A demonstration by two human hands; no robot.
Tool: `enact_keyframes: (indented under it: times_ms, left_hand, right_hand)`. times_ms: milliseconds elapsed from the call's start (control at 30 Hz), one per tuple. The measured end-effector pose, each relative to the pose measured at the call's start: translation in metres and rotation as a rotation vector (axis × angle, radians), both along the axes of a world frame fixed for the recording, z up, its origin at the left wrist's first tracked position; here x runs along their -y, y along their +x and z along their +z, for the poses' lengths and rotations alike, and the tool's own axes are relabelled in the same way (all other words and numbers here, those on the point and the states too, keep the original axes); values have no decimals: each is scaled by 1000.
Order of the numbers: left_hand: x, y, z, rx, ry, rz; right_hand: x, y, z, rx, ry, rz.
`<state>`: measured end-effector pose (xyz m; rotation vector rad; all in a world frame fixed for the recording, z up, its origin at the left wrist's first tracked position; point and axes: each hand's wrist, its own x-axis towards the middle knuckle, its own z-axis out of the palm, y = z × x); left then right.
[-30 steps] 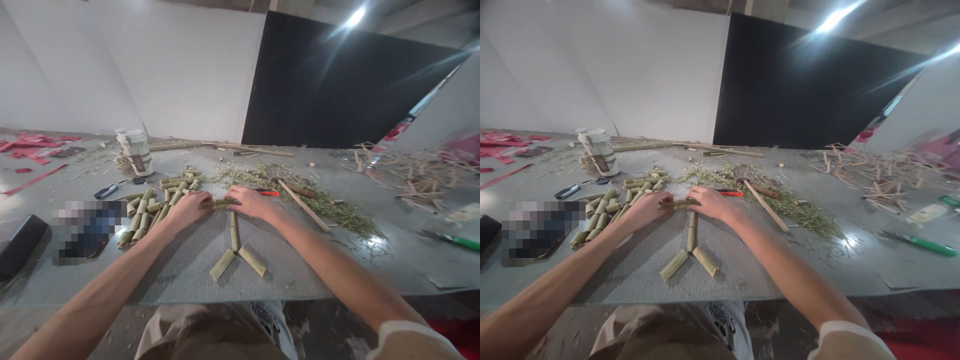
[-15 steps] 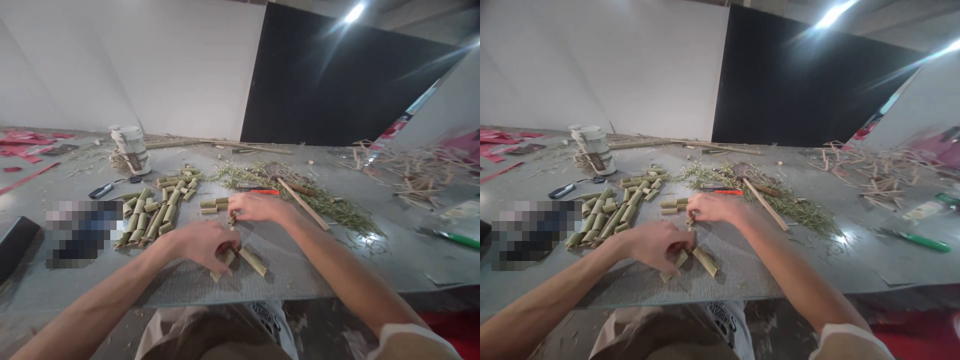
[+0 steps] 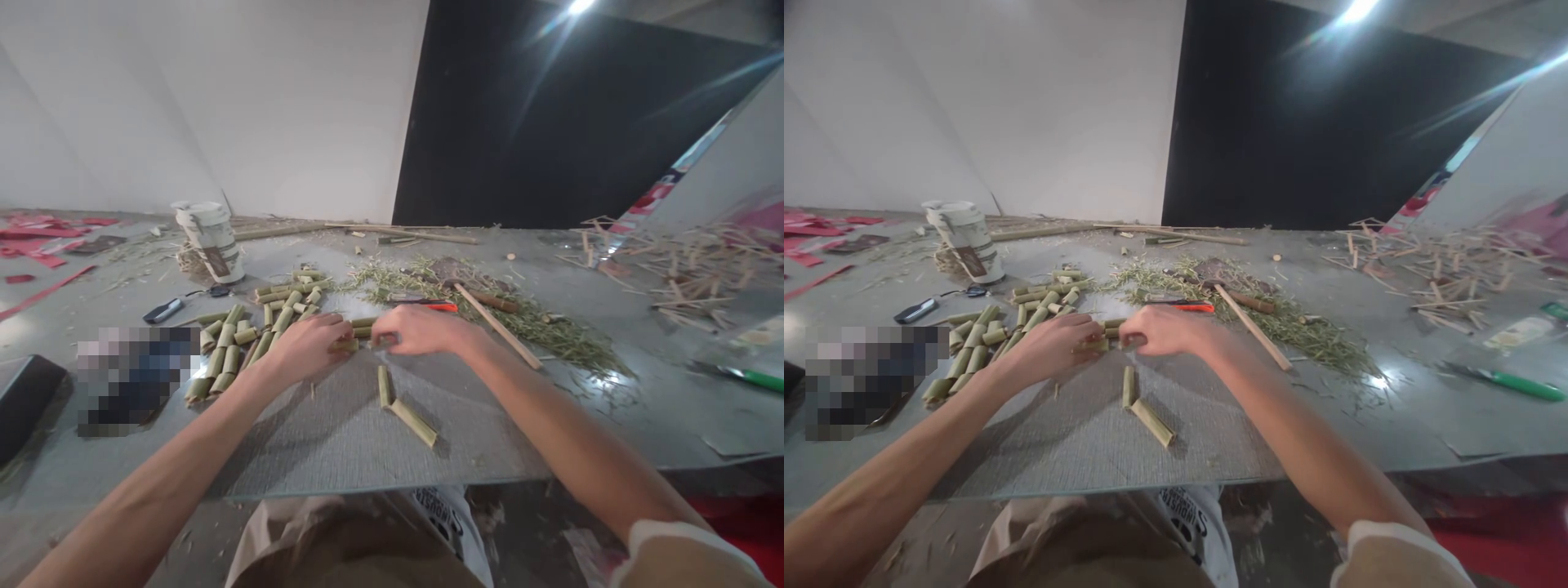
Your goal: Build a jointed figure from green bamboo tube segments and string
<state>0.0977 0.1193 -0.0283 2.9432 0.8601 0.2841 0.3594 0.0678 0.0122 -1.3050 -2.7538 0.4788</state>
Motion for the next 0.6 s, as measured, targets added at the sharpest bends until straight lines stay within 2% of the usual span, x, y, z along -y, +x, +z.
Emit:
enact_keyframes:
  times_ms: [100,167,333,500,567,600]
  left_hand:
    - [0,1,-2,33,20,38]
    - [-1,0,-2,55,37,67]
    - [-7,-4,-7,109,-22,116]
    - [-9,-7,-12,133,-117,65]
    - [-9,-7,-13,149,-125,56]
    - [-9,-6,-14,153,-127,59]
  right_hand:
    - [1,-3,0,-64,-191,169]
    - [0,-4,-2,-75,-242,196]
    - [2,-4,-1,123,-105,-31]
    - [17,-11,18,212,53,-218]
    - [27,-17,27,232,26,-251]
    - [32,-20,31,253,-48,-248]
